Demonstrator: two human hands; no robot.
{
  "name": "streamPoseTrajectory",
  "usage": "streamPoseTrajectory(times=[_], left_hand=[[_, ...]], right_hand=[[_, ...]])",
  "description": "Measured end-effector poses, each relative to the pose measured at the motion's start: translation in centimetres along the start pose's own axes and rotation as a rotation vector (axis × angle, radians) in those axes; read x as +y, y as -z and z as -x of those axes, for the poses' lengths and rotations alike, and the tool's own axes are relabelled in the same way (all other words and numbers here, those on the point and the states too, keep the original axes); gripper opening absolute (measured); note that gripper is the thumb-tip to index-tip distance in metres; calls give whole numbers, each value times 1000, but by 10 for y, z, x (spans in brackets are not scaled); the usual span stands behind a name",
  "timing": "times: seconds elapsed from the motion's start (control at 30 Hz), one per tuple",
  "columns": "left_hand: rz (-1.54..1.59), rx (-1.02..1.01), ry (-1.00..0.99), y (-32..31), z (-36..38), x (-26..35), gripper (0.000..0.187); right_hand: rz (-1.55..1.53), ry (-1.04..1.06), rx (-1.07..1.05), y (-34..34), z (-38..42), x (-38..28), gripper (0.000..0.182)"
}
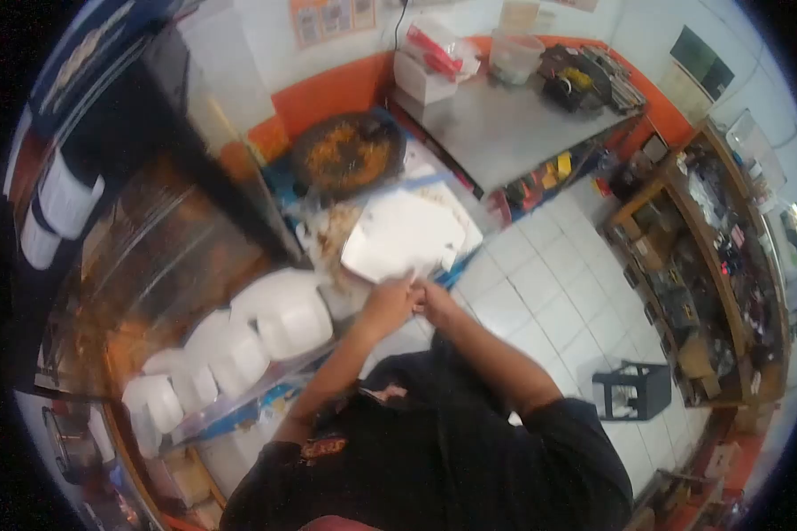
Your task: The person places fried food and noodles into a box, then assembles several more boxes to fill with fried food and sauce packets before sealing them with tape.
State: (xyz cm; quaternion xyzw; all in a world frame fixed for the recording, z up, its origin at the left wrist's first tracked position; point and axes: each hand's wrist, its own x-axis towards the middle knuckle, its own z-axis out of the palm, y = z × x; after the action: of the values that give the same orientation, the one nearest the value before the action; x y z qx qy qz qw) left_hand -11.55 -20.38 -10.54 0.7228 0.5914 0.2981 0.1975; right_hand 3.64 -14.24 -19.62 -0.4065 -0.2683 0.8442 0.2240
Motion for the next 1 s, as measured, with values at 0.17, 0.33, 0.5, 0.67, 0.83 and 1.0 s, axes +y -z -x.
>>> streamPoseTrajectory(times=[0.17,0.33,0.5,0.67,0.83,1.0], left_hand=[[282,-224,68,15,-46,56,42],[899,-484,484,14,-67,58,40],[925,-351,336,10,-81,61,33],[305,301,347,40,-96,112,13],[542,368,391,84,-85,133,15],[1061,147,404,73,-46,119,17]], right_hand=[[-356,59,-319,-13,85,-64,38],[-206,51,-323,4,97,-107,63],[-162,58,-397,20,87,-123,78],[67,0,-183,28,53,-127,77],[615,0,197,63,37,-132,35],[474,888,175,-23,124,-214,27]])
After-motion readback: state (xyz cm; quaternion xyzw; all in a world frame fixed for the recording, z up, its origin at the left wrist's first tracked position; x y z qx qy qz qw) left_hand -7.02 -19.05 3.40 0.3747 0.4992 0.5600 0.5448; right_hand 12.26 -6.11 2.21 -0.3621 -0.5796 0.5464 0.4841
